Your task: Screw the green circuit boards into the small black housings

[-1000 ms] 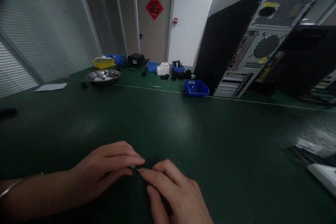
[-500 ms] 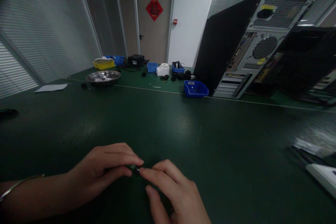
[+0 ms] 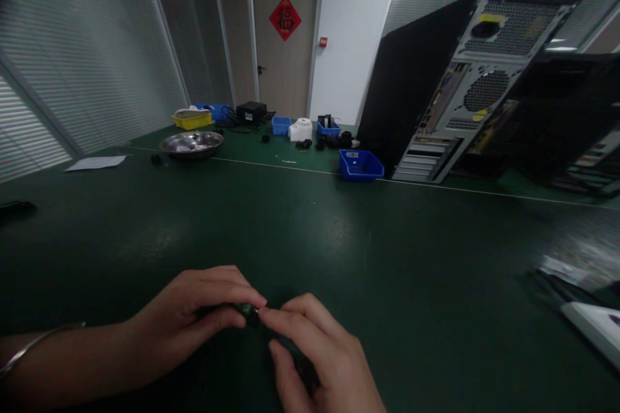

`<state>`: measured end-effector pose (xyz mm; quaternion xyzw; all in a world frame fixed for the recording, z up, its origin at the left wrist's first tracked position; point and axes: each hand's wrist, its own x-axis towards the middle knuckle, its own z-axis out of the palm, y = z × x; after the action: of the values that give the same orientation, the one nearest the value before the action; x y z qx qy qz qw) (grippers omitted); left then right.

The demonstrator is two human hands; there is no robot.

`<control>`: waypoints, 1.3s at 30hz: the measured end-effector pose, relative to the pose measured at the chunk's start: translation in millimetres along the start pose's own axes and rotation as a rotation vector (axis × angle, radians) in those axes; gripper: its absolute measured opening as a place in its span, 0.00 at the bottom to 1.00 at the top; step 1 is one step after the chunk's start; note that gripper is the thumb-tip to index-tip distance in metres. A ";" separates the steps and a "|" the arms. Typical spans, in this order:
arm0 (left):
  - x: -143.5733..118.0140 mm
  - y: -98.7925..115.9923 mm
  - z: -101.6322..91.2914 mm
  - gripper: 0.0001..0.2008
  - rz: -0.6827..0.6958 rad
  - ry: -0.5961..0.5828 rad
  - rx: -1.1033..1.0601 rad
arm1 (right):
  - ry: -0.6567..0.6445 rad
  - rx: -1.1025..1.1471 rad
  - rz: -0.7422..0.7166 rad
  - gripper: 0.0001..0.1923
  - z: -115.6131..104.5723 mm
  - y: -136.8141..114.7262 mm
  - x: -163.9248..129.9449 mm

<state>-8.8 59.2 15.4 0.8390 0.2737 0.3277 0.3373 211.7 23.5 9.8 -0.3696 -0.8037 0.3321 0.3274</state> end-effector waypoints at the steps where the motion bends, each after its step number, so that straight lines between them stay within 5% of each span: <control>1: 0.7 -0.1 0.0 0.11 -0.021 0.002 -0.025 | -0.003 -0.012 0.005 0.20 0.2 0.0 0.2; 8: 1.1 -1.6 -1.5 0.13 -0.073 -0.011 -0.059 | -0.012 -0.052 0.023 0.20 -2.8 1.2 -1.3; 14: 3.7 0.3 -7.6 0.09 -0.299 -0.074 -0.199 | 0.094 0.014 0.063 0.18 -9.6 -0.8 0.8; 25: 8.5 11.8 -10.3 0.09 -0.067 -0.412 -0.100 | 0.143 0.024 0.075 0.18 -6.4 0.8 2.1; 33: 9.8 10.8 -7.5 0.10 0.065 -0.425 -0.035 | 0.159 0.005 0.044 0.19 -7.6 1.6 0.1; 39: 9.0 10.9 -14.0 0.20 0.062 -0.380 -0.008 | 0.080 -0.019 0.018 0.20 -7.7 -0.3 0.3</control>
<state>-10.8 64.0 34.7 0.8924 0.1777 0.1746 0.3762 217.4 25.8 14.5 -0.3928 -0.7897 0.3123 0.3529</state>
